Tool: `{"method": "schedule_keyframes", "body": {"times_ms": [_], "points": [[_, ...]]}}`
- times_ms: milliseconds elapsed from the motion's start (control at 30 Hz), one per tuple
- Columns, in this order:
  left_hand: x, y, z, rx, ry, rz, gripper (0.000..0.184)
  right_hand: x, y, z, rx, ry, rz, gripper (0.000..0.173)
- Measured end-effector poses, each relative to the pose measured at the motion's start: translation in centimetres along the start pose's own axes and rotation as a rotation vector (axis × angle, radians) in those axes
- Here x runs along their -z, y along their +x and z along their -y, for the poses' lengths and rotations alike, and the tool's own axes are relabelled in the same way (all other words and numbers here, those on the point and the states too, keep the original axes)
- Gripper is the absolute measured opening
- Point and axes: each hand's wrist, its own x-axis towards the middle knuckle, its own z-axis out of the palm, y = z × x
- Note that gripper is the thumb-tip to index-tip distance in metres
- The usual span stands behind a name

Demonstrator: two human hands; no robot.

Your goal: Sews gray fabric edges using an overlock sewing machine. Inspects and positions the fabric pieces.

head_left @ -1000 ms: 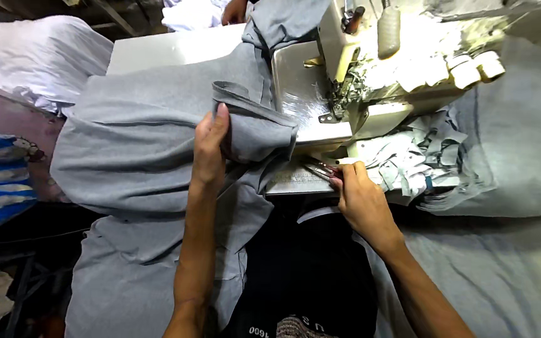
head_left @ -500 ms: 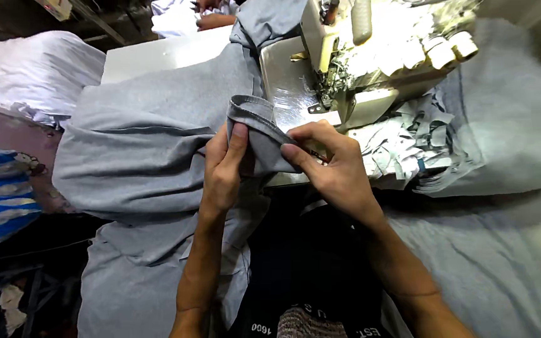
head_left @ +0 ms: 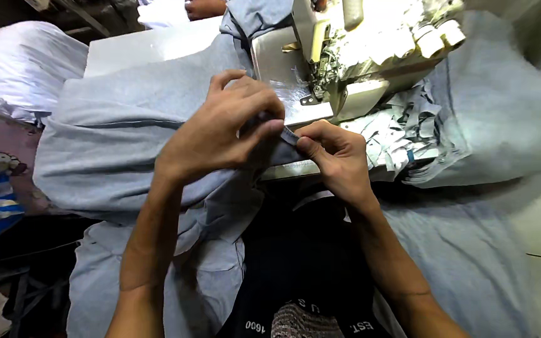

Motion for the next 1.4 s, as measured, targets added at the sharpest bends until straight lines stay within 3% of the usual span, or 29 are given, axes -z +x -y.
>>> {"method": "schedule_keyframes", "body": {"times_ms": [300, 433, 533, 667, 733, 900, 1000, 1067, 1167, 1233, 1300, 1367, 1400], "points": [[0.7, 0.4, 3.1, 0.16, -0.091, 0.052, 0.022, 0.0, -0.1, -2.2, -0.107, 0.061, -0.027, 0.018], [0.7, 0.3, 3.4, 0.153, -0.111, -0.032, 0.02, -0.8, -0.3, -2.9, -0.09, 0.04, 0.052, 0.042], [1.5, 0.4, 3.0, 0.136, -0.056, -0.139, 0.017, -2.0, -0.8, -3.2, -0.075, -0.061, 0.02, 0.048], [3.3, 0.7, 2.2, 0.175, 0.074, -0.386, 0.018, -4.1, -0.9, -4.2, 0.073, -0.262, -0.063, 0.019], [4.1, 0.8, 1.7, 0.232, 0.139, -0.509, 0.019, -5.0, -0.7, -4.3, 0.123, -0.335, -0.118, 0.017], [5.9, 0.4, 0.4, 0.42, 0.306, -0.704, 0.027, -6.5, -0.6, -3.4, 0.201, -0.383, -0.206, 0.02], [6.5, -0.3, 0.6, 0.402, 0.292, -0.799, 0.026, -7.2, -1.1, -2.8, 0.147, -0.364, -0.11, 0.036], [7.1, -0.9, 0.2, 0.402, 0.414, -0.827, 0.027, -7.8, -1.5, -2.6, 0.12, -0.371, -0.023, 0.037], [8.7, -2.2, 0.1, 0.481, 0.574, -0.808, 0.026, -8.3, -2.4, -2.3, 0.128, -0.388, 0.059, 0.028], [10.6, -3.7, 2.1, 0.569, 0.561, -0.734, 0.024, -8.2, -3.4, -1.6, 0.101, -0.335, 0.108, 0.025], [13.6, -5.5, 5.6, 0.717, 0.414, -0.547, 0.028, -7.6, -4.8, -0.2, 0.053, -0.25, 0.136, 0.018], [15.4, -5.1, 3.9, 1.21, 0.043, -0.348, 0.018, -6.5, -6.3, 1.6, -0.033, -0.103, 0.182, 0.018], [11.8, -9.1, 1.2, 1.071, 0.067, -0.419, 0.02, -5.9, -7.0, 2.4, -0.077, 0.0, 0.205, 0.019]]}}
